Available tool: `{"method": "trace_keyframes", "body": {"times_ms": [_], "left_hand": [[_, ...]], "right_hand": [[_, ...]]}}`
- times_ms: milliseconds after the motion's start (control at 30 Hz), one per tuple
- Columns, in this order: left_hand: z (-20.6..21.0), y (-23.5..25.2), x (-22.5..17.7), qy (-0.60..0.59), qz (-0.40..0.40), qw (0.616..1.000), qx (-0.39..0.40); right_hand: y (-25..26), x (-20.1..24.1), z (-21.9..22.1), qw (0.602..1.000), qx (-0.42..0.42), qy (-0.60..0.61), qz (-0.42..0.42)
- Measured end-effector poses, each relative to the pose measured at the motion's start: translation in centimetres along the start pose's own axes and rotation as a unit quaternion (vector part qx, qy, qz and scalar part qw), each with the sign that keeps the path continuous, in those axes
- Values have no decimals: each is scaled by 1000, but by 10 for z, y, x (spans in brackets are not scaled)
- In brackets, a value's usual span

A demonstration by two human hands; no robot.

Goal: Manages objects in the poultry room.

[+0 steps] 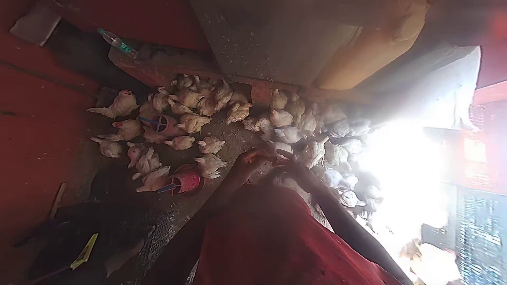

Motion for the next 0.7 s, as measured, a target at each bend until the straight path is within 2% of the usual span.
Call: {"method": "trace_keyframes", "body": {"times_ms": [67, 100, 167, 267, 367, 433, 467, 533, 600, 633, 667, 700], "left_hand": [[6, 5, 1, -30, -7, 999, 24], [8, 7, 1, -51, -12, 998, 33], [10, 8, 2, -135, -23, 989, 60], [6, 8, -1, -322, -54, 934, 148], [-15, 10, -4, -392, -55, 910, 123], [-35, 11, 7, -354, -66, 927, 100], [-54, 8, 30, -293, -95, 949, 64], [-109, -21, 113, -80, -177, 978, -78], [-152, -93, 182, 108, -198, 956, -187], [-157, -140, 199, 144, -247, 935, -210], [-150, -188, 214, 129, -369, 901, -186], [-142, -243, 248, 88, -456, 870, -166]], "right_hand": [[2, 0, 20, 995, 72, 67, 16], [2, 4, 26, 993, 81, 83, -2], [4, 15, 26, 992, 58, 99, -47], [3, 25, 13, 985, 2, 141, -95], [0, 33, -2, 982, -36, 144, -113], [0, 31, -16, 983, -59, 129, -114], [-2, 28, -24, 984, -72, 120, -114], [-11, 21, -41, 986, -103, 92, -98], [-20, 20, -52, 985, -122, 78, -94], [-26, 20, -57, 984, -131, 79, -97], [-32, 19, -63, 981, -145, 83, -98], [-40, 15, -70, 978, -164, 89, -95]]}}
Point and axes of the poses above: each hand's wrist, its own y-axis towards the middle knuckle, its own z-axis out of the palm, x = y × z, the point moved 9 cm from there along y, towards the middle knuckle, and after that the axes turned 1 degree about -x, right-handed, at the moved point
